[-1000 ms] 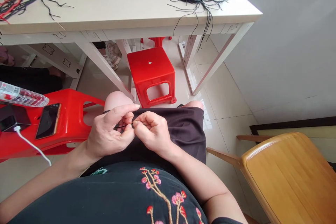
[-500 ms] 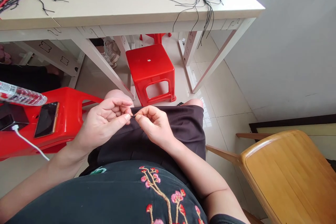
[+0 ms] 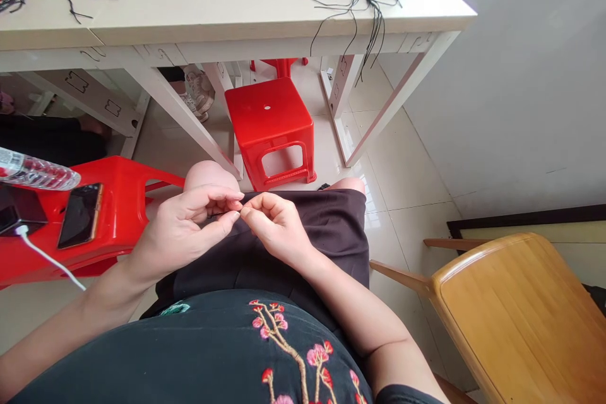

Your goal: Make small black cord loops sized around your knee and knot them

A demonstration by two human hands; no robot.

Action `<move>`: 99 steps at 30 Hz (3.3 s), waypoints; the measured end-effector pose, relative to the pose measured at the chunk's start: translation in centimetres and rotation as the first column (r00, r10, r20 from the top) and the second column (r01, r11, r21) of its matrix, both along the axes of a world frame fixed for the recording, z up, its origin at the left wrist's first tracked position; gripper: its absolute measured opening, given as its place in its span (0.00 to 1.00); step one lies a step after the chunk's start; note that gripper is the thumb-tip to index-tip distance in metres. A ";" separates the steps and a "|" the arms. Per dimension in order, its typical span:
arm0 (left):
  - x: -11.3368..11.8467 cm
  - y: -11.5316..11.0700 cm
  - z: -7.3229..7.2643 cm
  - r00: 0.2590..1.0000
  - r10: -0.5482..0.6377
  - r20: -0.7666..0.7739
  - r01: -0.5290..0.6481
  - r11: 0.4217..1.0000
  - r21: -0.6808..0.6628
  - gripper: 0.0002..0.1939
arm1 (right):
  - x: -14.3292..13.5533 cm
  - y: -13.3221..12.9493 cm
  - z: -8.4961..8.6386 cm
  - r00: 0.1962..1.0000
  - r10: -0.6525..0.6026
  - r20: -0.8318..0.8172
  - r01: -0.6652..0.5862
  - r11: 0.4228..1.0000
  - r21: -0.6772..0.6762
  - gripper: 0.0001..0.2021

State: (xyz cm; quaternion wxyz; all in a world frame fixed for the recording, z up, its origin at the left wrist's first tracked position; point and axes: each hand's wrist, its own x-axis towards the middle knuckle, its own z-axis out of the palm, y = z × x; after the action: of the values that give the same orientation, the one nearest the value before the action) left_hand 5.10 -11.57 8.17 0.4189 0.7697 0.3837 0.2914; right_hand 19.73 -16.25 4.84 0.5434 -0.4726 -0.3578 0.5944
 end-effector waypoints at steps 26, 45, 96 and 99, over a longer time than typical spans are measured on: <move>-1.0 3.0 0.7 0.941 0.298 0.162 -0.209 0.886 -0.414 0.14 | 4.5 0.3 -0.8 0.923 -0.130 0.363 0.097 0.989 0.107 0.15; -2.8 4.9 1.6 0.924 0.381 0.017 -0.331 0.823 -0.461 0.14 | 12.6 -2.0 -1.7 0.744 -0.315 0.590 0.244 0.949 0.199 0.15; 0.6 -0.4 2.0 0.985 0.155 -0.077 -0.169 0.957 -0.237 0.15 | 0.3 -0.1 0.4 0.976 -0.060 0.209 0.033 0.991 0.130 0.07; 0.5 0.2 1.6 0.985 0.168 -0.041 -0.171 0.928 -0.331 0.13 | 0.1 -0.2 0.3 0.950 -0.105 0.294 0.052 0.982 0.183 0.06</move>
State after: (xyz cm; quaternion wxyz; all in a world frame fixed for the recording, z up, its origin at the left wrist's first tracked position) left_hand 5.63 -11.38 9.73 0.5140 0.6534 0.4949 0.2529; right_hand 19.83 -16.47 5.10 0.5445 -0.5228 -0.4678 0.4597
